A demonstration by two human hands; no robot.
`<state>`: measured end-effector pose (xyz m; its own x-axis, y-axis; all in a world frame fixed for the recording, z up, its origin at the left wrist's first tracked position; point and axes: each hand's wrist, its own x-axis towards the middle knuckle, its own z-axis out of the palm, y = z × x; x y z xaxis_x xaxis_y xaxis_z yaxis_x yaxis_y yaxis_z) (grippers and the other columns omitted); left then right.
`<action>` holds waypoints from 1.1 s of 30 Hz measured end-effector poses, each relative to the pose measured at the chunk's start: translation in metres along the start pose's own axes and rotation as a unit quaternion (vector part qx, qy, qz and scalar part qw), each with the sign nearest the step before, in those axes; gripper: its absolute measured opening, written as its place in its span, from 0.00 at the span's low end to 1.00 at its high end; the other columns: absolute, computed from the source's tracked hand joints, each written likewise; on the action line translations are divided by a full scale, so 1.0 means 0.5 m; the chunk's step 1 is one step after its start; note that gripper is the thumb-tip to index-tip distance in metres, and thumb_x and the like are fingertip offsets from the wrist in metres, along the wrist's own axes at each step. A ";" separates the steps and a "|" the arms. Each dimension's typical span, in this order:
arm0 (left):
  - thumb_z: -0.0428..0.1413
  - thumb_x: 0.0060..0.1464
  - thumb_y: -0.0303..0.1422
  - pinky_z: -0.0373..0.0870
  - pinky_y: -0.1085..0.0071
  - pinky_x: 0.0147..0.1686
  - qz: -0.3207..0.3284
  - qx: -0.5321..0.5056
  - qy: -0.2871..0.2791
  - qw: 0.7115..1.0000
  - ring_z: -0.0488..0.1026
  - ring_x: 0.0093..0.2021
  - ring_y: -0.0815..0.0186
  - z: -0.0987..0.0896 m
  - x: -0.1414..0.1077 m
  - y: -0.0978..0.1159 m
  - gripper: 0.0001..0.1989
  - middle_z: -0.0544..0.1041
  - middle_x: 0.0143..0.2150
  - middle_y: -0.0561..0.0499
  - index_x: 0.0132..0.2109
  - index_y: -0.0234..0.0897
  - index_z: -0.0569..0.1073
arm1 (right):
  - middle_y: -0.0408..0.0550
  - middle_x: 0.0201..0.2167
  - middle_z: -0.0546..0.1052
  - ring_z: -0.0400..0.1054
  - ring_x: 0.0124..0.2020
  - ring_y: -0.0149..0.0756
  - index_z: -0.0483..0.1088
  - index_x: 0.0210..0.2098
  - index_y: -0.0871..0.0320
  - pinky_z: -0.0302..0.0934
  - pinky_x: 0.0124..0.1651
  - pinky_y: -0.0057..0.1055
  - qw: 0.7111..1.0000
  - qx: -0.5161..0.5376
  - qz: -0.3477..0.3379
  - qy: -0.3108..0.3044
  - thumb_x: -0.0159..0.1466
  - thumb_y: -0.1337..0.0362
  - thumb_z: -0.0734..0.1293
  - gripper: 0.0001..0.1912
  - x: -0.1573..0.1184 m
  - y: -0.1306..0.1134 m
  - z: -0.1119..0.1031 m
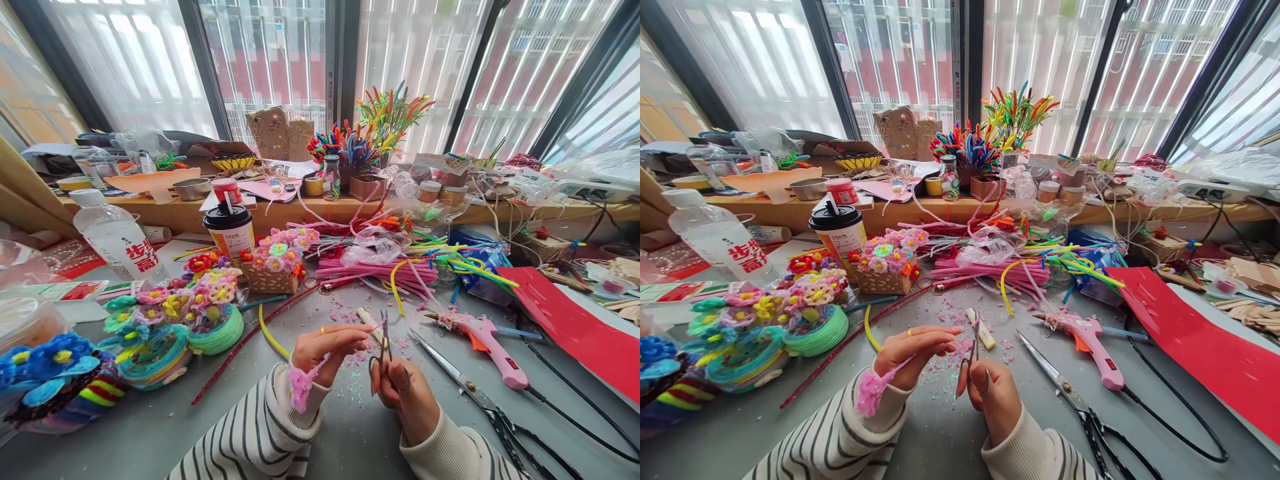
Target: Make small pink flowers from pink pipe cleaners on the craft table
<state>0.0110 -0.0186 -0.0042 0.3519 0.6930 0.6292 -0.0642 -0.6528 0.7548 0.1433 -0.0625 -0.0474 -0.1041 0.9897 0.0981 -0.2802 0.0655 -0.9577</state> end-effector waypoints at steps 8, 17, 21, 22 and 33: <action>0.50 0.45 0.25 0.72 0.76 0.26 -0.029 -0.046 0.009 0.998 0.71 0.31 0.67 0.004 -0.001 0.006 0.09 0.74 0.35 0.48 0.33 0.36 0.73 | 0.32 0.05 0.47 0.37 0.08 0.20 0.61 0.14 0.62 0.33 0.12 0.22 0.998 0.047 0.008 -0.035 0.45 0.39 0.53 0.29 -0.001 0.000 0.004; 0.48 0.46 0.25 0.72 0.76 0.25 -0.032 -0.039 -0.015 0.999 0.72 0.29 0.68 -0.002 0.000 0.009 0.10 0.74 0.36 0.47 0.34 0.36 0.72 | 0.33 0.04 0.46 0.36 0.07 0.19 0.62 0.12 0.63 0.33 0.11 0.21 0.998 0.043 -0.021 -0.032 0.47 0.40 0.54 0.30 0.004 0.005 -0.001; 0.48 0.46 0.23 0.72 0.76 0.25 -0.024 -0.032 -0.024 0.999 0.72 0.29 0.69 -0.004 0.001 0.009 0.11 0.74 0.37 0.47 0.35 0.36 0.72 | 0.32 0.05 0.46 0.36 0.08 0.18 0.63 0.12 0.63 0.32 0.11 0.21 0.999 0.040 -0.009 -0.004 0.46 0.41 0.55 0.29 0.003 0.008 -0.001; 0.48 0.46 0.23 0.71 0.76 0.25 -0.026 -0.034 -0.016 0.999 0.72 0.28 0.69 -0.004 0.000 0.009 0.11 0.74 0.36 0.47 0.35 0.36 0.72 | 0.32 0.05 0.46 0.36 0.08 0.18 0.64 0.12 0.64 0.32 0.11 0.21 0.999 0.041 0.000 0.001 0.46 0.41 0.56 0.29 0.002 0.008 -0.001; 0.49 0.46 0.26 0.71 0.77 0.23 -0.047 -0.049 0.019 0.998 0.71 0.25 0.71 0.004 -0.003 0.008 0.09 0.74 0.34 0.47 0.33 0.36 0.73 | 0.32 0.04 0.47 0.35 0.07 0.18 0.61 0.14 0.62 0.33 0.10 0.21 0.990 0.130 0.045 -0.037 0.44 0.40 0.57 0.27 0.004 0.003 0.010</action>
<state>0.0123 -0.0226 -0.0025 0.3242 0.7618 0.5609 -0.1243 -0.5535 0.8236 0.1381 -0.0613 -0.0472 -0.2061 0.9775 0.0445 -0.5023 -0.0666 -0.8621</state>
